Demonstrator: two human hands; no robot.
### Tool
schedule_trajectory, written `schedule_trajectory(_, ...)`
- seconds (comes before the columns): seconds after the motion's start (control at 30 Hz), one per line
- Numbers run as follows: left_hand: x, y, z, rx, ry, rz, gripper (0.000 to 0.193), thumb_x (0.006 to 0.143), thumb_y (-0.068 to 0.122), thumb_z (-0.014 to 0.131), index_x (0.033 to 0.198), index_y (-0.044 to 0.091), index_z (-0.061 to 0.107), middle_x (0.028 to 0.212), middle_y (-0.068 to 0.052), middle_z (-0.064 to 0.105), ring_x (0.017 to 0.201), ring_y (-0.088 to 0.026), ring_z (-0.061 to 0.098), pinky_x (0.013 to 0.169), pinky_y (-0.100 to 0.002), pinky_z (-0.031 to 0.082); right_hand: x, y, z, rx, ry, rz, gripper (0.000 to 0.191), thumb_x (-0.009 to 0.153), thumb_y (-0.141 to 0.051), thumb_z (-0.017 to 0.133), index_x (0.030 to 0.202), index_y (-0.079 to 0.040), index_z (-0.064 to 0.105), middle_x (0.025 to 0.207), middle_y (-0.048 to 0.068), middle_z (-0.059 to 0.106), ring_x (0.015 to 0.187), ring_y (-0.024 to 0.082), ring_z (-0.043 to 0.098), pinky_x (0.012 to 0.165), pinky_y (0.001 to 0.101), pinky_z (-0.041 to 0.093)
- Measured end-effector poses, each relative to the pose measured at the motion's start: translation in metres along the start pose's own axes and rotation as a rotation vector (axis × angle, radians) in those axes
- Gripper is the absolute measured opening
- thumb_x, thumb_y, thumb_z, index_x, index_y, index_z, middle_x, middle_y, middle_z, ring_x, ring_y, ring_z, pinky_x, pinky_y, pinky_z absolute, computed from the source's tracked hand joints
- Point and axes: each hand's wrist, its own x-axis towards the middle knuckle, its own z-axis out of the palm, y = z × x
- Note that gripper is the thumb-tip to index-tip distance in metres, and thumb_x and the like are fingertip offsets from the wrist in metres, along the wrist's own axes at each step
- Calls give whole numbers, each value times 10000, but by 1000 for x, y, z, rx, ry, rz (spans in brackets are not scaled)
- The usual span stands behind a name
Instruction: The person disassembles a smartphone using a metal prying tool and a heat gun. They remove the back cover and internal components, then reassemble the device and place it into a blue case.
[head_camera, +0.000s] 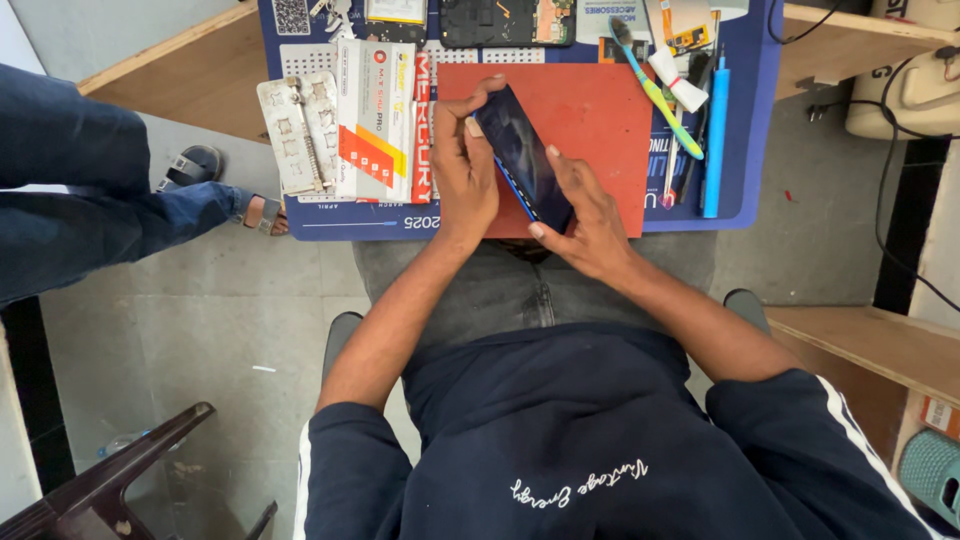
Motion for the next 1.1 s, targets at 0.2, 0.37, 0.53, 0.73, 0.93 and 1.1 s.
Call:
schedule_trajectory(0.2,4,-16,-5,-78,34,-243,160,1160,82,425,1236,-46,483,1456,-246,663,1080,-224,482,988,-347,400,-1,3,1,101,17,95,975,897,-214,774,1680,-149,196,1397,184,570,1177,334,642,929,390,552)
schedule_trajectory(0.37,-4,-20,7,-407,-359,-190,871,1021,75,687,1645,131,81,1684,-178,182,1534,-206,334,1179,-409,501,3,11,-4,498,16,309,946,969,-201,684,1707,-181,92,1381,121,576,1008,170,708,782,271,598)
schedule_trajectory(0.53,1,-22,8,-440,-404,-252,959,1007,43,747,1696,163,90,1626,-199,399,1452,-231,509,1145,-412,578,3,14,-12,494,3,264,956,968,-154,696,1693,-185,74,1326,131,610,998,171,694,768,282,616)
schedule_trajectory(0.73,9,-21,-1,-376,-379,-249,977,940,57,799,1680,71,161,1623,-207,393,1360,-231,563,1049,-376,606,12,10,-18,452,-33,261,931,929,-80,658,1698,-175,142,1326,142,626,1063,190,691,829,306,607)
schedule_trajectory(0.93,8,-31,-4,-399,-397,-242,951,933,42,790,1661,43,178,1576,-193,441,1385,-234,557,1061,-382,608,14,2,-25,363,-97,246,797,945,-135,658,1657,-157,301,1318,148,626,1063,207,702,853,320,608)
schedule_trajectory(1.1,3,-48,-13,-457,-415,-338,946,930,62,760,1680,34,184,1437,-208,566,1257,-241,638,1063,-399,606,15,0,-28,332,-107,179,712,1012,-184,621,1666,-140,343,1318,156,608,1006,204,673,826,316,591)
